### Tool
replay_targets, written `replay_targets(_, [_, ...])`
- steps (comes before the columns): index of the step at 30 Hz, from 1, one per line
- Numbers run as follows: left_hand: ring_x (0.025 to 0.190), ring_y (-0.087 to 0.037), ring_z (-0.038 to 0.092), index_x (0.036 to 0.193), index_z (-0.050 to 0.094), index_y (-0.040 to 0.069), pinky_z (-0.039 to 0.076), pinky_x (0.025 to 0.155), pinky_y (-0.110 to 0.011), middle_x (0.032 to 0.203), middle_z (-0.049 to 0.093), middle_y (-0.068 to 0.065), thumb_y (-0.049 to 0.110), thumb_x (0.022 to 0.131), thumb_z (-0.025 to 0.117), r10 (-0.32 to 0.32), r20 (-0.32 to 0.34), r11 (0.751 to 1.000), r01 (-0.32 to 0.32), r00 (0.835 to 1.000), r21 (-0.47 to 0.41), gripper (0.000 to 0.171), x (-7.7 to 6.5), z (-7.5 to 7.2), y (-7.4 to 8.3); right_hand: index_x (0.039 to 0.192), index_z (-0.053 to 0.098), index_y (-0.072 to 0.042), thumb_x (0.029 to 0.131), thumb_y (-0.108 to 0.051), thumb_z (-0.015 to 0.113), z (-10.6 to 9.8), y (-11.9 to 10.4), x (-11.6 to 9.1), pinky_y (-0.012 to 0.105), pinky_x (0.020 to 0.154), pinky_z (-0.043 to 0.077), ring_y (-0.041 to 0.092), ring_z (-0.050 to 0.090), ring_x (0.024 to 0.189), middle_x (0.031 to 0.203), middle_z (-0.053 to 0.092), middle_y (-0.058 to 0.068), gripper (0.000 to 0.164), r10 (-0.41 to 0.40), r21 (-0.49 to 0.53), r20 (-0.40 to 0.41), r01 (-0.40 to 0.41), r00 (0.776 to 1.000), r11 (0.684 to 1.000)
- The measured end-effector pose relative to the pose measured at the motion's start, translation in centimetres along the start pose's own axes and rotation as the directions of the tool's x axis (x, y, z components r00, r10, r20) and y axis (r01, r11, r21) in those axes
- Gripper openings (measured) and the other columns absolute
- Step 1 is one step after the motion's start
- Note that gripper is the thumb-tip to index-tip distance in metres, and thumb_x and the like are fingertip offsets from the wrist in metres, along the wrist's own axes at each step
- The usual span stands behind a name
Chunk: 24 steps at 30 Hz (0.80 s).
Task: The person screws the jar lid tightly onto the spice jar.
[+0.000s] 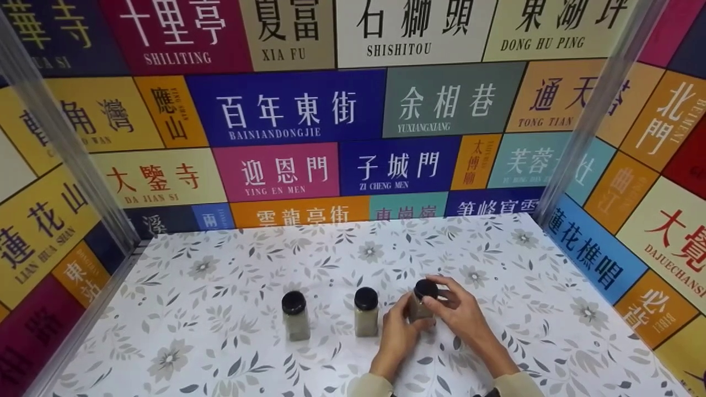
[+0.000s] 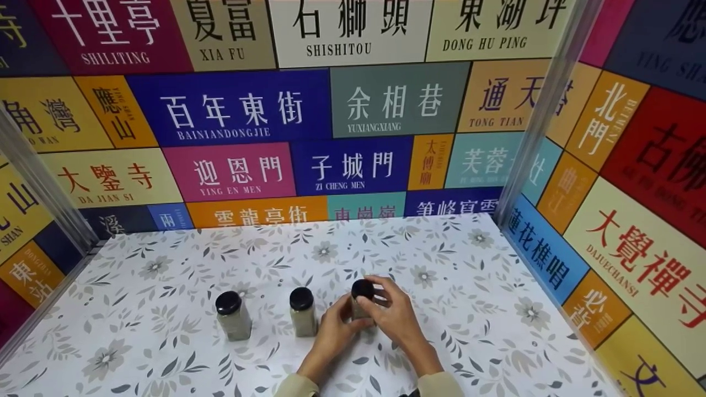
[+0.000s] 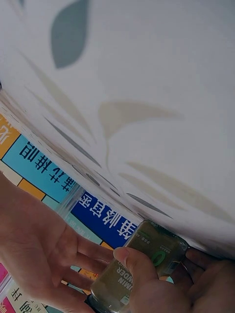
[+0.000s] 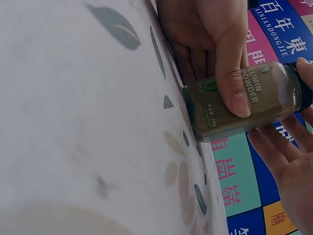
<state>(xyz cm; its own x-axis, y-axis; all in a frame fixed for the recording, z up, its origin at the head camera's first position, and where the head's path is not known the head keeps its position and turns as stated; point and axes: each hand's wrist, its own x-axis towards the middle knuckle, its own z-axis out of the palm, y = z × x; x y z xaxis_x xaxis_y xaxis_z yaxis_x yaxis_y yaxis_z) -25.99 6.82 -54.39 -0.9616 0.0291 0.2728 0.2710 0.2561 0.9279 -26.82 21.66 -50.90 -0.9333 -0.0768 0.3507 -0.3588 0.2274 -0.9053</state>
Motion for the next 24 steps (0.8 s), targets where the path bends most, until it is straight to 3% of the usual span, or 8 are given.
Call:
replay_targets(5, [0.107, -0.024, 0.071, 0.127, 0.065, 0.007, 0.056, 0.097, -0.035, 0.117, 0.074, -0.014, 0.012, 0.077, 0.083, -0.004, 0.005, 1.0, 0.004, 1.0, -0.011, 0.053, 0.06, -0.03, 0.0, 0.136, 0.06, -0.003, 0.09, -0.002, 0.07, -0.02, 0.08, 0.08, 0.019, 0.088, 0.057, -0.001, 0.065, 0.109, 0.137, 0.061, 0.02, 0.048, -0.032, -0.044, 0.029, 0.033, 0.999, 0.998])
replay_targets(11, [0.107, -0.025, 0.071, 0.125, 0.066, 0.006, 0.056, 0.097, -0.034, 0.117, 0.074, -0.014, 0.012, 0.076, 0.085, 0.01, -0.015, 1.0, -0.01, 1.0, 0.009, 0.054, 0.01, -0.06, -0.13, 0.134, 0.062, -0.01, 0.092, -0.012, 0.072, -0.26, -0.12, 0.23, 0.021, 0.089, 0.057, 0.002, 0.064, 0.112, 0.136, 0.063, 0.012, 0.043, 0.033, -0.074, 0.059, -0.029, 0.998, 0.997])
replay_targets(24, [0.102, -0.02, 0.072, 0.121, 0.069, 0.007, 0.057, 0.092, -0.03, 0.111, 0.076, -0.011, 0.013, 0.073, 0.086, 0.012, -0.032, 1.0, -0.011, 0.999, 0.016, 0.052, 0.0, -0.07, 0.08, 0.123, 0.066, -0.013, 0.086, -0.013, 0.078, -0.01, -0.38, 0.3, 0.02, 0.079, 0.058, 0.011, 0.069, 0.11, 0.126, 0.07, 0.008, 0.038, 0.087, -0.1, -0.014, -0.088, 0.996, 0.991])
